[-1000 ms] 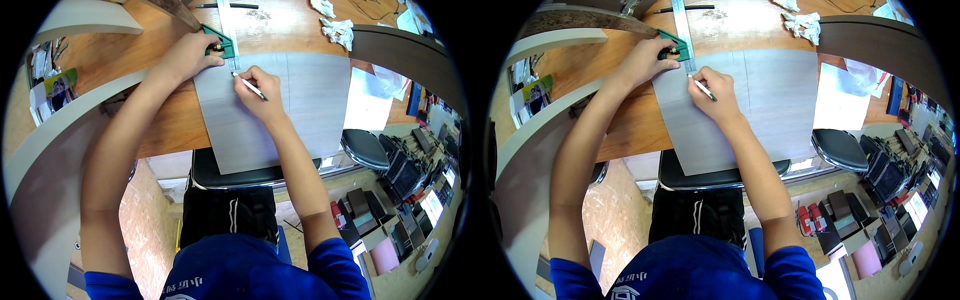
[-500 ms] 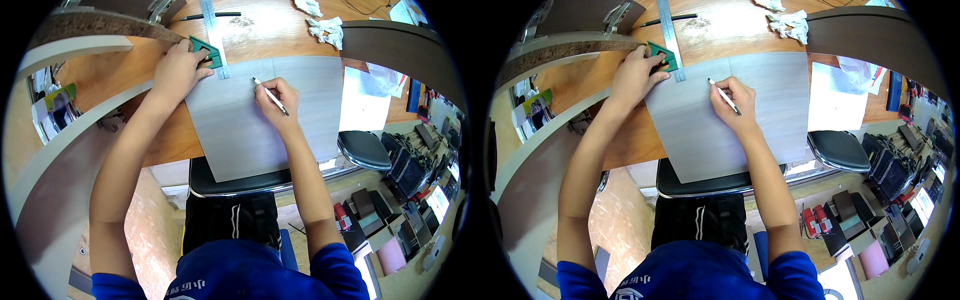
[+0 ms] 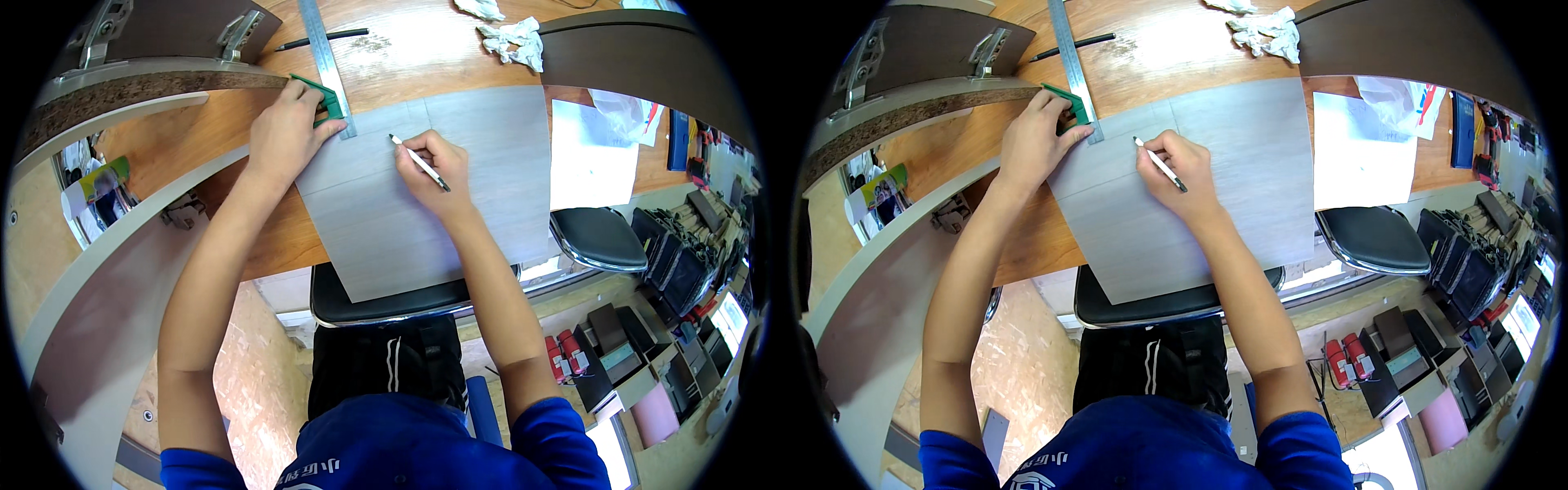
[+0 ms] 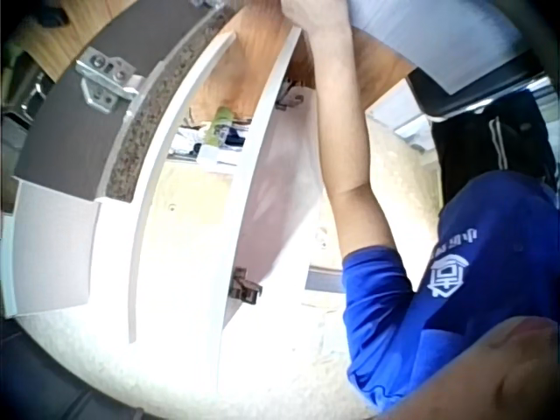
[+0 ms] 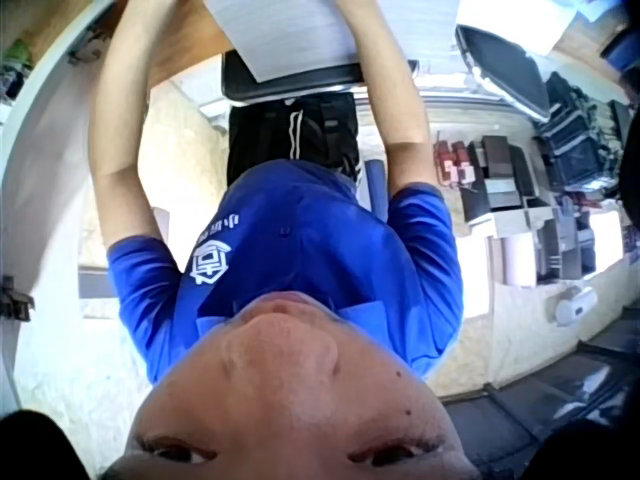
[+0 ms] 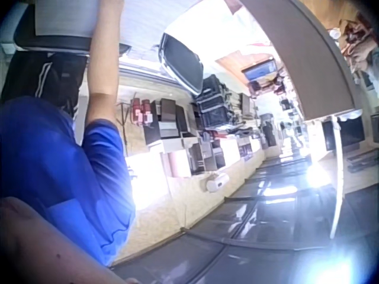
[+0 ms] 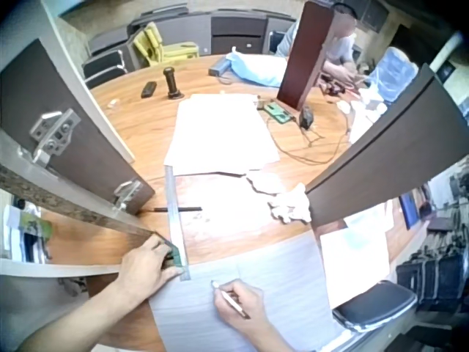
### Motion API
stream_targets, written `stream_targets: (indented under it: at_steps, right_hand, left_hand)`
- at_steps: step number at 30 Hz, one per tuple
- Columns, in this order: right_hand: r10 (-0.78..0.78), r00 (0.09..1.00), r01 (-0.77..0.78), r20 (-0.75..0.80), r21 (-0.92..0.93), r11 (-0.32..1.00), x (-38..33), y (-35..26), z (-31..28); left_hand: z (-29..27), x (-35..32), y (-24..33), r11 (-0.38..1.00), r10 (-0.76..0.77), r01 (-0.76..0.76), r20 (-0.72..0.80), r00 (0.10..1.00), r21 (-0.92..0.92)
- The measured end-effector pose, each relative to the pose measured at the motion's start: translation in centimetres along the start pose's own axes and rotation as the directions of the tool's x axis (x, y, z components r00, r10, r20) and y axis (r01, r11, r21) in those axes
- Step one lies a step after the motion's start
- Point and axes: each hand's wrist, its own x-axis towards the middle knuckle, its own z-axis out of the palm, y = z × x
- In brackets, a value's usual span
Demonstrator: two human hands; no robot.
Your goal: The person uses a metal ruler and a green speed square to measure and mark lines on a large grey sheet of material. They repeatedly position the tools, draw straight lines with a white pen, and adjust the layout to create a grid pattern on the surface.
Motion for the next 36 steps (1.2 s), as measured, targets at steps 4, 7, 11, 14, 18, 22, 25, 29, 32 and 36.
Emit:
stream_targets:
  at_steps: [4, 7, 11, 14, 18, 22, 25, 29, 32, 36]
  right_hand:
    - [0.007, 0.996, -0.011, 0.094, 0.041, 0.999, -0.3, 0.0, 0.6]
    - [-0.034, 0.988, 0.024, 0.149, 0.068, 0.997, -0.4, 0.2, 1.5]
    - [-0.068, 0.988, 0.059, 0.14, 0.064, 0.996, -0.2, -0.3, 2.1]
    - [-0.108, 0.984, 0.103, 0.143, 0.043, 0.994, 0.3, -1.0, 2.3]
    - [-0.091, 0.979, 0.08, 0.182, 0.064, 0.995, 0.2, -1.5, 2.8]
    - [-0.112, 0.986, 0.105, 0.126, 0.056, 0.993, 0.2, -1.0, 3.5]
    - [-0.114, 0.987, 0.109, 0.116, 0.051, 0.993, 0.2, -1.0, 3.6]
    - [-0.134, 0.986, 0.133, 0.1, 0.023, 0.991, 0.2, -1.0, 3.9]
    - [-0.068, 0.99, 0.062, 0.125, 0.044, 0.997, 0.1, -1.4, 3.8]
    - [-0.112, 0.99, 0.111, 0.089, 0.021, 0.994, 0.2, -1.3, 3.9]
  left_hand:
    - [0.2, 0.7, -0.1, 0.987, -0.086, 0.095, 0.071, 0.994, -0.127]
    - [-0.8, 1.3, 0.7, 0.993, -0.092, 0.1, 0.131, 0.987, -0.057]
    - [-1.3, 1.5, 1.3, 0.998, -0.064, 0.063, 0.184, 0.981, 0.014]
    - [-1.3, 1.5, 1.3, 0.997, -0.073, 0.068, 0.184, 0.98, 0.035]
    - [-1.2, 1.7, 1.1, 0.997, -0.077, 0.078, 0.181, 0.981, -0.002]
    - [-1.3, 1.9, 1.3, 0.997, -0.076, 0.07, 0.205, 0.976, 0.034]
    - [-1.8, 2.1, 1.6, 0.996, -0.088, 0.08, 0.243, 0.966, 0.043]
    - [-1.5, 1.8, 1.3, 0.999, -0.012, 0.004, 0.2, 0.98, 0.037]
    - [-0.8, 1.3, 0.9, 0.997, 0.036, -0.046, 0.152, 0.988, 0.061]
    - [-0.5, 1.2, 0.5, 0.996, 0.066, -0.075, 0.152, 0.986, 0.054]
